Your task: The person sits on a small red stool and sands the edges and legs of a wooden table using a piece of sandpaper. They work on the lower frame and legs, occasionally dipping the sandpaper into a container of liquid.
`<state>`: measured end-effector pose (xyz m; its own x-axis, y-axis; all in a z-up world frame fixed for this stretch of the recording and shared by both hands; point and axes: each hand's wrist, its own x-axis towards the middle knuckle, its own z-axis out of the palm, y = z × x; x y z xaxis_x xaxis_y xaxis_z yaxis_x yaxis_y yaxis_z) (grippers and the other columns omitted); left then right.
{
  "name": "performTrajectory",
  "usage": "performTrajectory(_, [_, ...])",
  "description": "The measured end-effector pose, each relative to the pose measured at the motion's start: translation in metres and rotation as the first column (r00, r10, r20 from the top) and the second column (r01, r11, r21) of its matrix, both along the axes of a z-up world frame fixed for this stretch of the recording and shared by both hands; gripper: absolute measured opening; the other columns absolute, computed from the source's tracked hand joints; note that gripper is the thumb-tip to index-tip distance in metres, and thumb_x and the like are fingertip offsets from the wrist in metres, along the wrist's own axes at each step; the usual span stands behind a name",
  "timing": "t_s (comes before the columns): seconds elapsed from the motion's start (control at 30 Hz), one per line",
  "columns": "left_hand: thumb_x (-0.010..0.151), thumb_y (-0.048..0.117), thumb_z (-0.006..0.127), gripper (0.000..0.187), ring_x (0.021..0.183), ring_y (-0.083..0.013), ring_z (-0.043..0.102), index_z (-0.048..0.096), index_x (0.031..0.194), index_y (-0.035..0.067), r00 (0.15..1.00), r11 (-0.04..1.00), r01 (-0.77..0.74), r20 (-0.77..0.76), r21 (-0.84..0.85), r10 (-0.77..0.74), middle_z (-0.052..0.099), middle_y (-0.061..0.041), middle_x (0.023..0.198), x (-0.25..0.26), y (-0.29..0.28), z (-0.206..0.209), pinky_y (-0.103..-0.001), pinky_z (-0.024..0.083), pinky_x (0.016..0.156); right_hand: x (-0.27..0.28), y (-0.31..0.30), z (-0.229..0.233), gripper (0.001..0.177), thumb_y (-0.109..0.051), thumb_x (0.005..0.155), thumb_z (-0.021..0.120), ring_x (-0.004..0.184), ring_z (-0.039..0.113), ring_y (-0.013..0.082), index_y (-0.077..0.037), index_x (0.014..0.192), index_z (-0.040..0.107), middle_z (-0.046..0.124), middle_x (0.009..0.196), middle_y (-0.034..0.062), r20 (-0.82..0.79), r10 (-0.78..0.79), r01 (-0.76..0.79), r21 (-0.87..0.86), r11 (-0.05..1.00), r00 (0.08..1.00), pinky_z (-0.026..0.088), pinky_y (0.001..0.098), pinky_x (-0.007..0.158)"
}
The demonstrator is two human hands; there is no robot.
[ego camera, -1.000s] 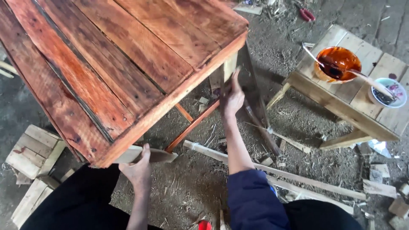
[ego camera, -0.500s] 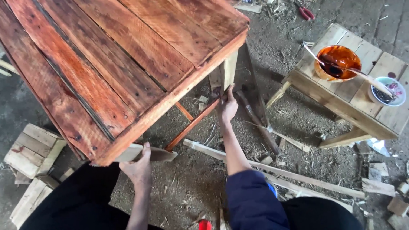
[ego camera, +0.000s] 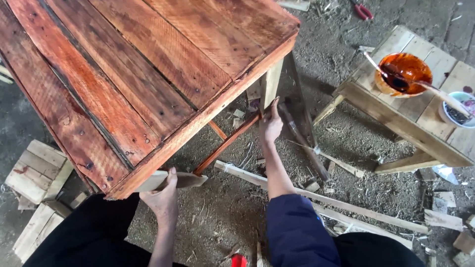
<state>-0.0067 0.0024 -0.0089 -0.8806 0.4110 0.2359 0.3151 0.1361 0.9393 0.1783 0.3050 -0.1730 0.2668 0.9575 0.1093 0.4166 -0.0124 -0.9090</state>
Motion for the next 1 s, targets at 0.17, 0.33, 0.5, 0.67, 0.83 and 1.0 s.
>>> performTrajectory(0.17, [0.079,0.008,0.085,0.044,0.094,-0.0278,0.073,0.065,0.115,-0.006,0.972,0.99,-0.106,0.199,-0.094,0.123,0.072,-0.02,0.105,0.009,0.008,0.025,-0.036,0.065,0.088,-0.017,-0.012,0.061,0.059,-0.014,0.092,0.048,0.06,0.047,0.0102,-0.021,0.151,0.051,0.068,0.075,0.0154,-0.088,-0.084,0.098,0.174,0.98,0.993,0.043,0.0325,0.057])
performTrajectory(0.33, [0.08,0.002,0.085,0.037,0.087,-0.0279,0.075,0.065,0.109,-0.009,0.995,0.999,-0.044,0.088,0.017,0.043,0.073,-0.021,0.1,0.004,0.002,0.004,-0.037,0.067,0.084,-0.013,-0.015,0.006,0.056,-0.001,0.103,0.053,0.036,0.038,0.0025,-0.011,0.156,0.038,0.067,0.061,-0.0036,-0.003,-0.027,0.027,0.231,0.973,1.0,0.031,0.0221,0.028])
performTrajectory(0.5, [0.079,-0.003,0.084,0.055,0.095,-0.0276,0.073,0.053,0.125,-0.005,1.0,0.996,0.01,0.023,0.093,-0.012,0.068,-0.023,0.111,-0.005,0.001,-0.011,-0.036,0.065,0.093,-0.012,-0.013,-0.03,0.049,-0.001,0.099,0.05,0.06,0.064,0.0078,-0.015,0.146,0.054,0.078,0.09,0.0005,-0.192,-0.011,0.012,0.005,1.0,0.981,0.057,0.0229,0.049])
performTrajectory(0.67, [0.082,-0.004,0.082,0.032,0.084,-0.0233,0.076,0.067,0.11,-0.003,0.99,0.972,0.057,0.112,0.226,-0.084,0.074,-0.017,0.101,-0.01,-0.01,-0.026,-0.028,0.069,0.081,-0.019,-0.005,-0.025,0.047,-0.009,0.103,0.052,0.061,0.07,0.0107,-0.014,0.15,0.048,0.077,0.116,0.0116,-0.14,-0.105,0.151,0.379,0.913,0.985,0.061,0.0275,0.055])
performTrajectory(0.83, [0.082,0.002,0.083,0.015,0.065,-0.0184,0.072,0.073,0.091,-0.004,0.978,0.994,-0.06,0.207,0.087,0.041,0.074,-0.013,0.082,0.003,-0.006,-0.014,-0.028,0.065,0.066,0.003,-0.019,-0.078,0.058,-0.024,0.091,0.047,0.092,0.069,0.0466,-0.034,0.147,0.054,0.074,0.107,0.0193,0.123,0.058,-0.021,-0.282,0.959,0.991,0.051,0.0541,0.072])
performTrajectory(1.0, [0.085,-0.002,0.076,0.014,0.076,-0.0186,0.079,0.07,0.095,0.006,0.98,0.973,0.111,0.142,0.2,-0.141,0.077,-0.012,0.092,-0.003,-0.006,-0.024,-0.033,0.07,0.077,-0.011,-0.007,-0.114,0.031,-0.034,0.094,0.056,0.081,0.061,0.0266,-0.025,0.119,0.07,0.07,0.096,0.0077,-0.191,-0.193,0.025,-0.645,0.764,0.962,0.047,0.0397,0.064])
